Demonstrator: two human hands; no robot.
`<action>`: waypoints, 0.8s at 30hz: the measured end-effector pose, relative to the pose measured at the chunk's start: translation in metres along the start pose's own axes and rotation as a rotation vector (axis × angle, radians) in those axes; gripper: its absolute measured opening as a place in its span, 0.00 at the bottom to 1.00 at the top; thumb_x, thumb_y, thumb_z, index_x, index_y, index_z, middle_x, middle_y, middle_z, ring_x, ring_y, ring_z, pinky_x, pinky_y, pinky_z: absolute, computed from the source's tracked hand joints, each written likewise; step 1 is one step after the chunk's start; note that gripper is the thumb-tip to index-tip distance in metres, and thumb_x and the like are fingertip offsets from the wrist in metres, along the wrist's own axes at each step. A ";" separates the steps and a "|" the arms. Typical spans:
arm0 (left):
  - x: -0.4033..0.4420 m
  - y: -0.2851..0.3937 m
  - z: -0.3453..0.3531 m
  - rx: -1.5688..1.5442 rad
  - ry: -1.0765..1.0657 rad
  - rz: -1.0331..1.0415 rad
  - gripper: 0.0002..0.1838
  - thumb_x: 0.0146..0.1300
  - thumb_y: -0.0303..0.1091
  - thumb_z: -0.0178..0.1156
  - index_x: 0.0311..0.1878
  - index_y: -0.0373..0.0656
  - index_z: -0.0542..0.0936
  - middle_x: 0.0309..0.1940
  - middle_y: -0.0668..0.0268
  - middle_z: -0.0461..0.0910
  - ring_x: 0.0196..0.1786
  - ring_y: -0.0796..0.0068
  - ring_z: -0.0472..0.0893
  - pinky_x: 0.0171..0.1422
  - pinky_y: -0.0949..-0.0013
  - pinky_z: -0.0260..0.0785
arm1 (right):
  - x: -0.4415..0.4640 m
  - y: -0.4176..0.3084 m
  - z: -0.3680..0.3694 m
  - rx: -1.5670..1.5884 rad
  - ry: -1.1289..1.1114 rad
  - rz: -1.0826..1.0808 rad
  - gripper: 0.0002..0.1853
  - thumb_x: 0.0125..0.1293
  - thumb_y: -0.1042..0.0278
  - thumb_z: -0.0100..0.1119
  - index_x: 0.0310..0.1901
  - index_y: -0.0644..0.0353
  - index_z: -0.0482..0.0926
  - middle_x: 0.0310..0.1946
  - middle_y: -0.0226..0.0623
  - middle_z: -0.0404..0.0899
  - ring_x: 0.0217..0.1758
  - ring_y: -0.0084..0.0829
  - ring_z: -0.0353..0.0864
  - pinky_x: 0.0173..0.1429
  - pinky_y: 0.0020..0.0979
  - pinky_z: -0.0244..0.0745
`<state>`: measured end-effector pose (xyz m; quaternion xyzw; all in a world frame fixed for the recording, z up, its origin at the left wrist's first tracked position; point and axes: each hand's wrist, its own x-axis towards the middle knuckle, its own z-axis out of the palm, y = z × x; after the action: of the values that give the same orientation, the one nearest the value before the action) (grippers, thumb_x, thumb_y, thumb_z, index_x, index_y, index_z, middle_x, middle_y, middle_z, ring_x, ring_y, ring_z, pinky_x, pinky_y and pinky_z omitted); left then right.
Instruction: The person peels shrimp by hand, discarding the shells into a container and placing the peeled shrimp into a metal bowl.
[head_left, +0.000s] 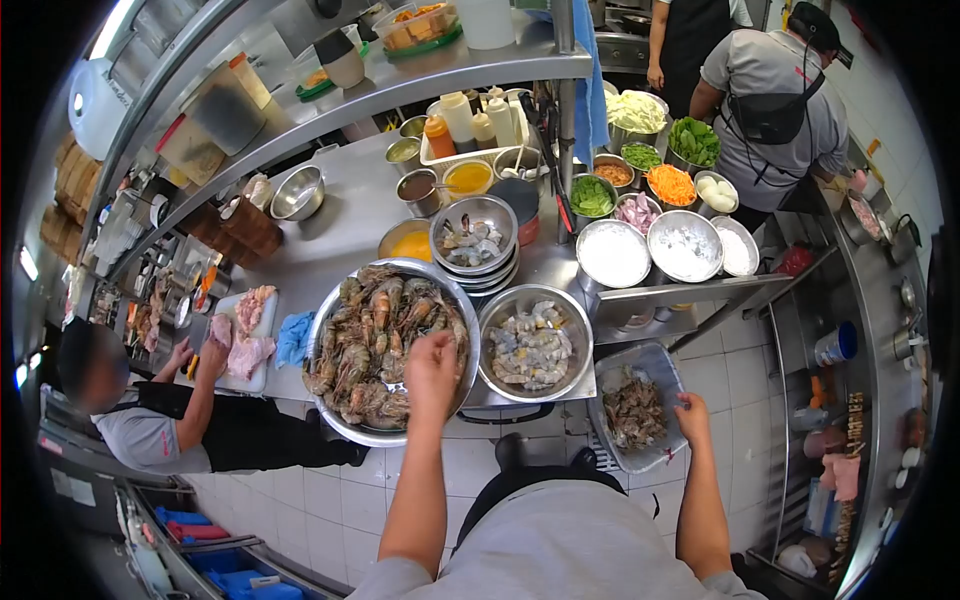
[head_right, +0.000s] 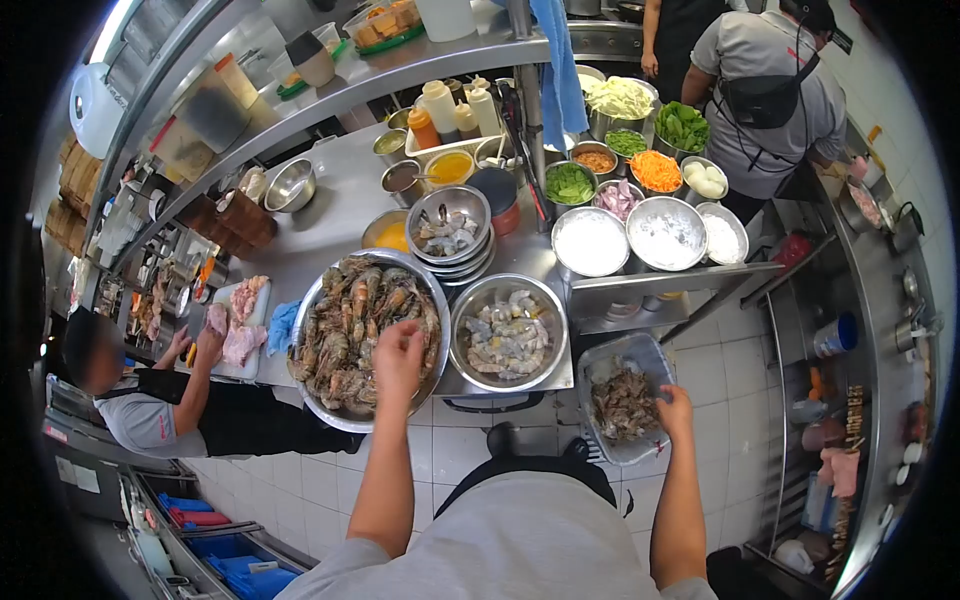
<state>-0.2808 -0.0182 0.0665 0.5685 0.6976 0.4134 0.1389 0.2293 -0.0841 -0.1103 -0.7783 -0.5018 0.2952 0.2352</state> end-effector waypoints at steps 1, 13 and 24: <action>0.004 -0.011 -0.012 0.107 -0.006 -0.044 0.12 0.61 0.31 0.65 0.47 0.37 0.83 0.41 0.52 0.84 0.44 0.55 0.83 0.47 0.58 0.75 | -0.001 0.006 0.003 0.002 -0.003 -0.004 0.19 0.54 0.74 0.66 0.50 0.62 0.81 0.51 0.45 0.81 0.54 0.38 0.81 0.60 0.36 0.75; 0.010 -0.044 0.004 0.315 -0.204 -0.273 0.30 0.53 0.37 0.67 0.61 0.38 0.75 0.40 0.49 0.85 0.46 0.47 0.84 0.52 0.52 0.75 | 0.001 -0.041 0.037 0.258 -0.238 -0.063 0.14 0.62 0.73 0.64 0.49 0.64 0.82 0.41 0.40 0.86 0.46 0.30 0.85 0.53 0.30 0.79; 0.011 -0.063 -0.007 -0.255 -0.297 -0.377 0.18 0.60 0.30 0.62 0.54 0.36 0.81 0.38 0.60 0.86 0.40 0.65 0.84 0.45 0.65 0.74 | -0.003 -0.060 0.036 0.421 -0.334 -0.031 0.11 0.66 0.75 0.62 0.50 0.65 0.79 0.38 0.32 0.83 0.40 0.23 0.81 0.46 0.25 0.78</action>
<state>-0.3321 -0.0121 0.0274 0.4607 0.7056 0.3768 0.3845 0.1646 -0.0612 -0.0960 -0.6449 -0.4732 0.5138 0.3102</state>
